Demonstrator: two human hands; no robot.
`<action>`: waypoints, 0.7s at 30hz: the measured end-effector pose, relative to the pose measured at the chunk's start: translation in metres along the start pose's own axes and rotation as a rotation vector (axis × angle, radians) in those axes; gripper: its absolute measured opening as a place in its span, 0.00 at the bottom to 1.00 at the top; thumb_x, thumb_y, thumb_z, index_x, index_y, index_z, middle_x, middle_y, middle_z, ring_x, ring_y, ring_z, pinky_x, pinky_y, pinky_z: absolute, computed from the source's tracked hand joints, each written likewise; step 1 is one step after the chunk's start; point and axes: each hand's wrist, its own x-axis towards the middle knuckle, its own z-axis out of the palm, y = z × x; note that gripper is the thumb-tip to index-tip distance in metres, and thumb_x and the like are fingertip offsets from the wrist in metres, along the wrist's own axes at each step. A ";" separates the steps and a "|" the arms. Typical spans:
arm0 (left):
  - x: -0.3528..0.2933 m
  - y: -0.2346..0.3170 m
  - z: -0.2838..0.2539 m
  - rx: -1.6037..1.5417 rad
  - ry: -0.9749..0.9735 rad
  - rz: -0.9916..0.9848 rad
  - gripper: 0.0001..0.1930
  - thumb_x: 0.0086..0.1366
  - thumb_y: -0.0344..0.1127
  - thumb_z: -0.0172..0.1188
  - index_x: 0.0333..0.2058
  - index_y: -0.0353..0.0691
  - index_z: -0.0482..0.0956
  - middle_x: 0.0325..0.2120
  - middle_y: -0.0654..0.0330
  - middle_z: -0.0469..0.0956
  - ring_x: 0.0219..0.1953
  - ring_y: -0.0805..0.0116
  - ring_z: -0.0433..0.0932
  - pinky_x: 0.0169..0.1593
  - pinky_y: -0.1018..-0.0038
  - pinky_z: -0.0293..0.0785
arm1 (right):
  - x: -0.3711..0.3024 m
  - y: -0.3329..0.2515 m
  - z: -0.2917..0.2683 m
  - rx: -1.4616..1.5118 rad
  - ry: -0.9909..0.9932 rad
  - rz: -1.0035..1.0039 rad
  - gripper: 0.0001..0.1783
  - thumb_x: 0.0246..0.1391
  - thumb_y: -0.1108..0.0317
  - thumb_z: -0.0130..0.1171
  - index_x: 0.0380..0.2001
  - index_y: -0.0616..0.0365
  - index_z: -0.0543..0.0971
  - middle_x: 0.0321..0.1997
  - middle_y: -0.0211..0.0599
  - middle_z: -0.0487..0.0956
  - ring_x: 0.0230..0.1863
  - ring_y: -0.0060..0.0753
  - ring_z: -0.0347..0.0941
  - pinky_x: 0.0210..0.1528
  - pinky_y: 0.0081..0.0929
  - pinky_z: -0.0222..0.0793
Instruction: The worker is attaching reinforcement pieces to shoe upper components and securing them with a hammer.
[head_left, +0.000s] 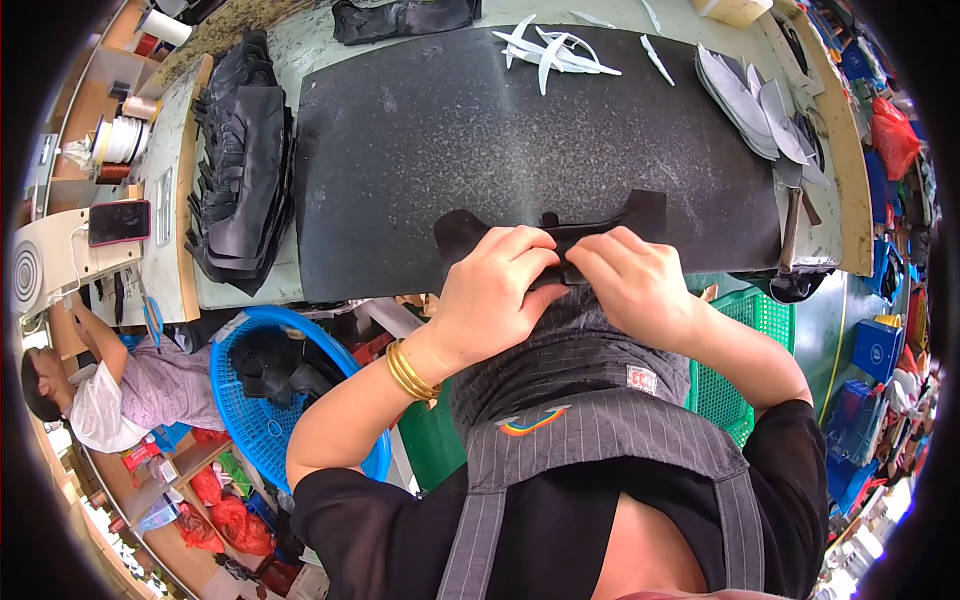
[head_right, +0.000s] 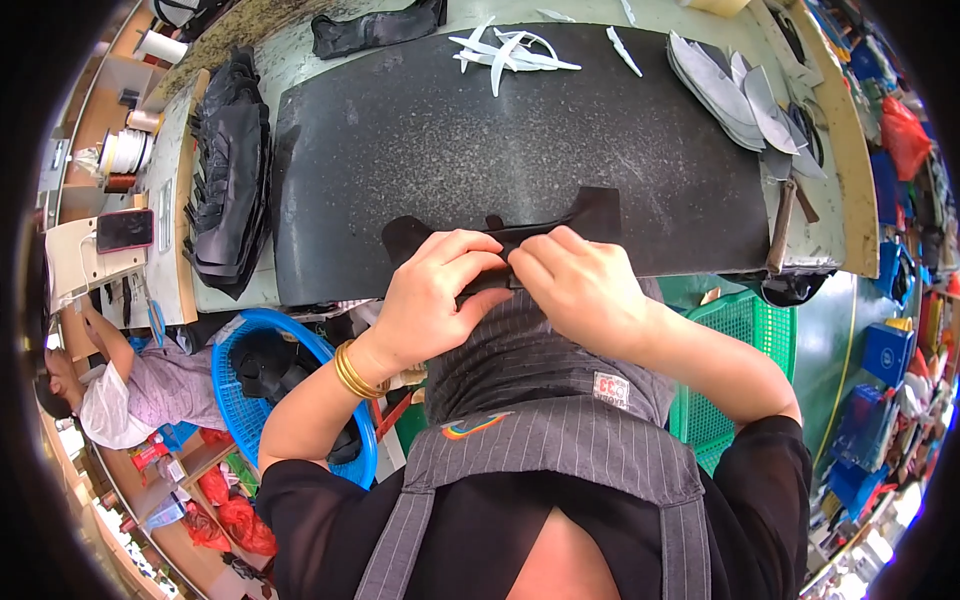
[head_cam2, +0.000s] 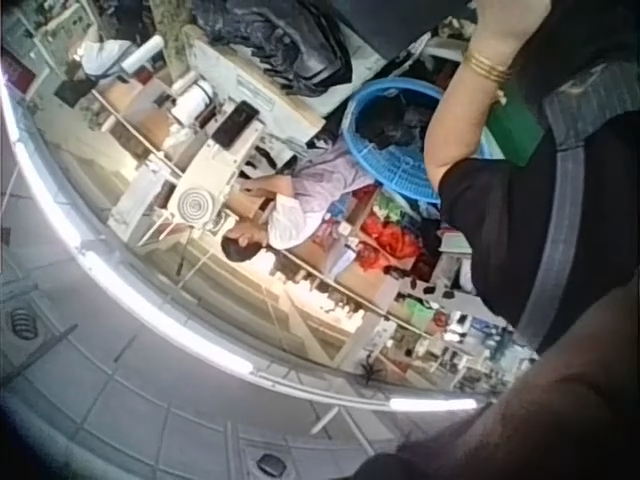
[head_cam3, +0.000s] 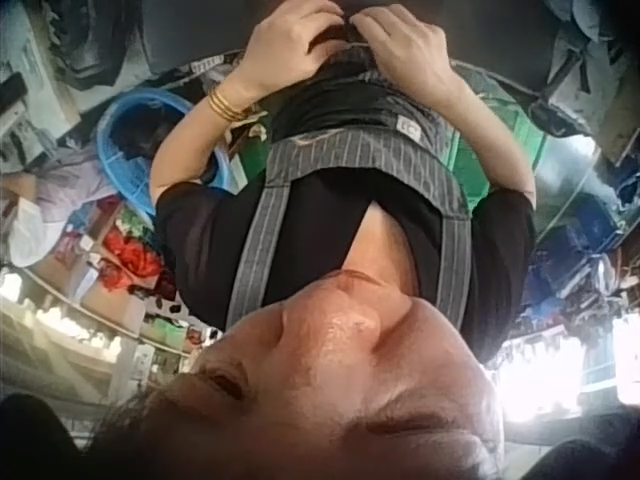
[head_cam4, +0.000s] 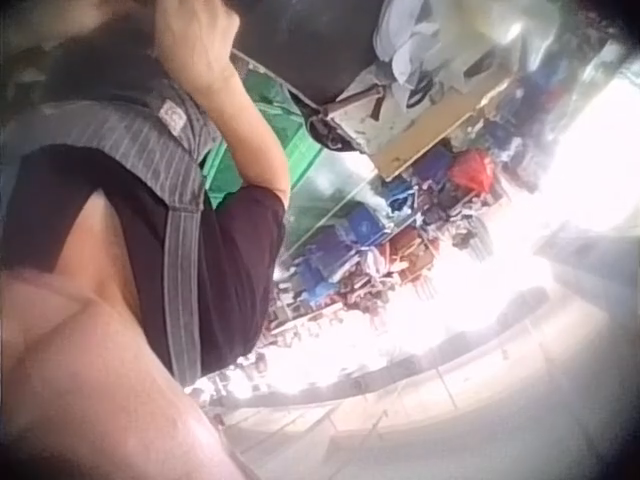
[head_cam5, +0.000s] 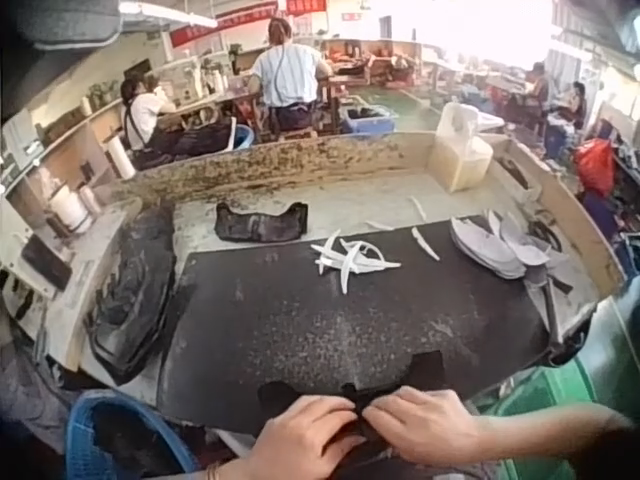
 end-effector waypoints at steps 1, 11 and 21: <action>0.001 0.001 0.000 0.023 -0.001 0.001 0.15 0.52 0.33 0.72 0.38 0.34 0.82 0.42 0.58 0.80 0.47 0.56 0.78 0.50 0.65 0.76 | 0.002 0.000 0.004 0.027 0.057 0.085 0.19 0.36 0.77 0.61 0.38 0.60 0.79 0.41 0.36 0.81 0.39 0.39 0.80 0.36 0.31 0.78; -0.006 0.000 0.008 0.327 0.019 0.191 0.08 0.52 0.29 0.66 0.33 0.38 0.84 0.34 0.63 0.81 0.46 0.63 0.79 0.38 0.73 0.82 | -0.007 0.018 0.008 0.086 0.082 -0.110 0.16 0.40 0.72 0.61 0.38 0.54 0.80 0.42 0.25 0.80 0.41 0.30 0.77 0.31 0.26 0.78; -0.010 -0.008 0.016 0.535 0.108 0.391 0.09 0.51 0.29 0.63 0.34 0.37 0.83 0.30 0.61 0.77 0.41 0.63 0.82 0.43 0.71 0.83 | -0.015 0.028 0.020 0.079 0.195 -0.282 0.20 0.38 0.67 0.61 0.39 0.60 0.81 0.39 0.29 0.79 0.43 0.31 0.78 0.42 0.28 0.80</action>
